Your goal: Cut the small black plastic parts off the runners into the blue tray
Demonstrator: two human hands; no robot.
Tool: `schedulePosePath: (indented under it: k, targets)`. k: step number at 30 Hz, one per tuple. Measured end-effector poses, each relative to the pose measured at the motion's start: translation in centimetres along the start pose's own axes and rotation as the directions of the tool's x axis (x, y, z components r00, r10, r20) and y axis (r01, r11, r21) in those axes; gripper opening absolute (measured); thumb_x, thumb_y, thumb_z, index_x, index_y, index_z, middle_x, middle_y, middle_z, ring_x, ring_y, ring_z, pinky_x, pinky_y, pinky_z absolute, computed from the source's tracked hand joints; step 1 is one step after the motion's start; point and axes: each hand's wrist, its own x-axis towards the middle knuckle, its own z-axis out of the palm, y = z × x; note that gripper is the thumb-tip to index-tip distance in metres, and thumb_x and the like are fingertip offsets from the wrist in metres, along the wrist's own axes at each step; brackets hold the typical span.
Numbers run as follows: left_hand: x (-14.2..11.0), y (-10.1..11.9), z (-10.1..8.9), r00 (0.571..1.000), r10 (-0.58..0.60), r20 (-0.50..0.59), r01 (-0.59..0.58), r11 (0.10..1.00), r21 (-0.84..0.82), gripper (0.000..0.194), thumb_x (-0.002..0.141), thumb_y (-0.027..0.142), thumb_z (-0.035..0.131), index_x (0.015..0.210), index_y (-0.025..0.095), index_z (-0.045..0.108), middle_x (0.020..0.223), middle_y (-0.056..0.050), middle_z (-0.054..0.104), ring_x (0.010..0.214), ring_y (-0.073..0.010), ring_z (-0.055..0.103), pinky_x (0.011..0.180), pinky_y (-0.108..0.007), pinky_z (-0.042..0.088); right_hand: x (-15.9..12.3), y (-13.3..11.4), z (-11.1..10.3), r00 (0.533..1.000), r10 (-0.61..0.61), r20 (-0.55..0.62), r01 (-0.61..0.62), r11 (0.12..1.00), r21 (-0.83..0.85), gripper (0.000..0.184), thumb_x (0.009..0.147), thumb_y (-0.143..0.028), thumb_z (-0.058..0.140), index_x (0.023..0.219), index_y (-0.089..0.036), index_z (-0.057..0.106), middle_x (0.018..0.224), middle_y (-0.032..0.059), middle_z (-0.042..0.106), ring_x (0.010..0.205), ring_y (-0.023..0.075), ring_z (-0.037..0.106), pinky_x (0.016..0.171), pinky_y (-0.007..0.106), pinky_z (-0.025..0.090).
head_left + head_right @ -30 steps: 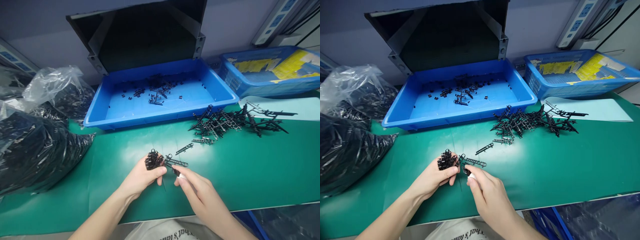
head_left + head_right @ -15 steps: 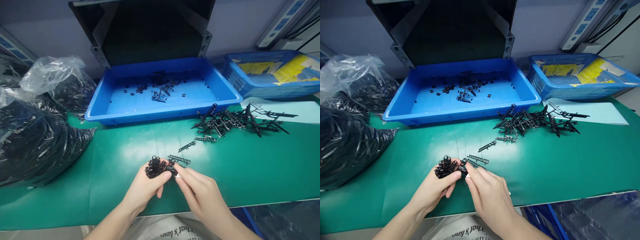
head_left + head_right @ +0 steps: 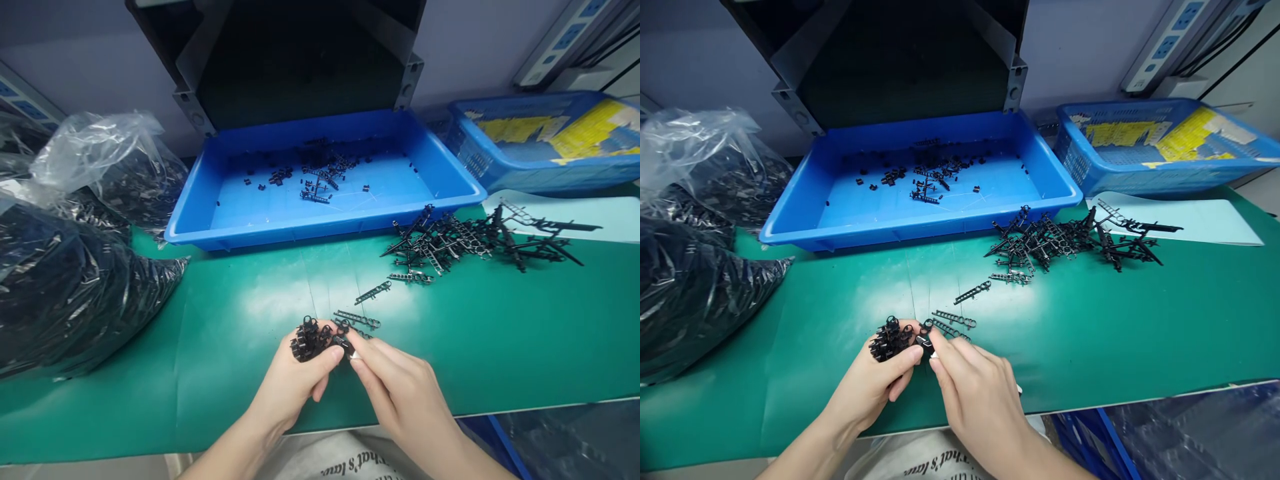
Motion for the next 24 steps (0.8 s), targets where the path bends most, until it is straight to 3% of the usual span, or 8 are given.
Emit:
schedulePosePath:
  k: [3,13,17,20,24]
  targets:
    - [0.0,-0.1,0.3,0.999,-0.008,-0.031,0.007,1.000,-0.026,0.019,0.073,0.028,0.062,0.083,0.015,0.054,0.049,0.008,0.043,0.033,-0.0005,0.027,0.035,-0.015,0.017,-0.1,0.0,0.1,1.000,-0.003,-0.025,0.003,1.000,-0.002,0.032,0.090,-0.018,0.035,0.117,-0.013,0.052,0.077,0.0049,0.063,0.061,0.0157,0.059,0.048,0.025,0.042]
    - [-0.5,-0.2,1.8,0.988,-0.040,-0.148,0.024,0.994,-0.108,0.028,0.069,0.036,0.065,0.080,0.014,0.054,0.043,0.009,0.035,0.039,-0.0035,0.021,0.035,-0.015,0.015,-0.3,0.0,0.6,0.997,0.006,-0.080,-0.006,1.000,-0.003,0.033,0.090,-0.017,0.035,0.119,-0.015,0.051,0.081,0.0056,0.065,0.065,0.0160,0.061,0.052,0.025,0.043]
    - [-0.5,-0.4,1.8,0.990,-0.032,-0.137,0.020,0.996,-0.088,0.027,0.073,0.037,0.062,0.083,0.013,0.053,0.044,0.008,0.038,0.037,-0.0034,0.026,0.035,-0.016,0.018,-0.1,0.1,0.6,0.996,-0.012,-0.092,0.011,1.000,-0.002,0.033,0.090,-0.017,0.034,0.118,-0.014,0.051,0.078,0.0046,0.065,0.062,0.0157,0.061,0.050,0.025,0.044]
    - [-0.5,-0.6,1.5,0.992,-0.032,-0.120,0.020,0.995,-0.098,0.026,0.075,0.036,0.060,0.086,0.015,0.051,0.051,0.005,0.049,0.039,-0.0058,0.040,0.038,-0.017,0.029,0.3,1.1,0.0,0.996,0.026,-0.082,-0.024,1.000,0.019,0.033,0.090,-0.019,0.034,0.119,-0.016,0.050,0.086,0.0053,0.067,0.071,0.0161,0.063,0.057,0.025,0.048]
    - [-0.6,-0.7,1.0,0.996,-0.059,-0.067,0.051,0.993,-0.107,0.031,0.073,0.034,0.063,0.093,0.015,0.049,0.065,0.000,0.059,0.048,-0.0095,0.049,0.047,-0.021,0.039,2.3,3.9,-1.9,0.980,0.197,-0.012,-0.194,0.951,-0.242,0.038,0.087,-0.027,0.042,0.122,-0.015,0.048,0.106,0.0099,0.065,0.084,0.0238,0.064,0.066,0.032,0.051]
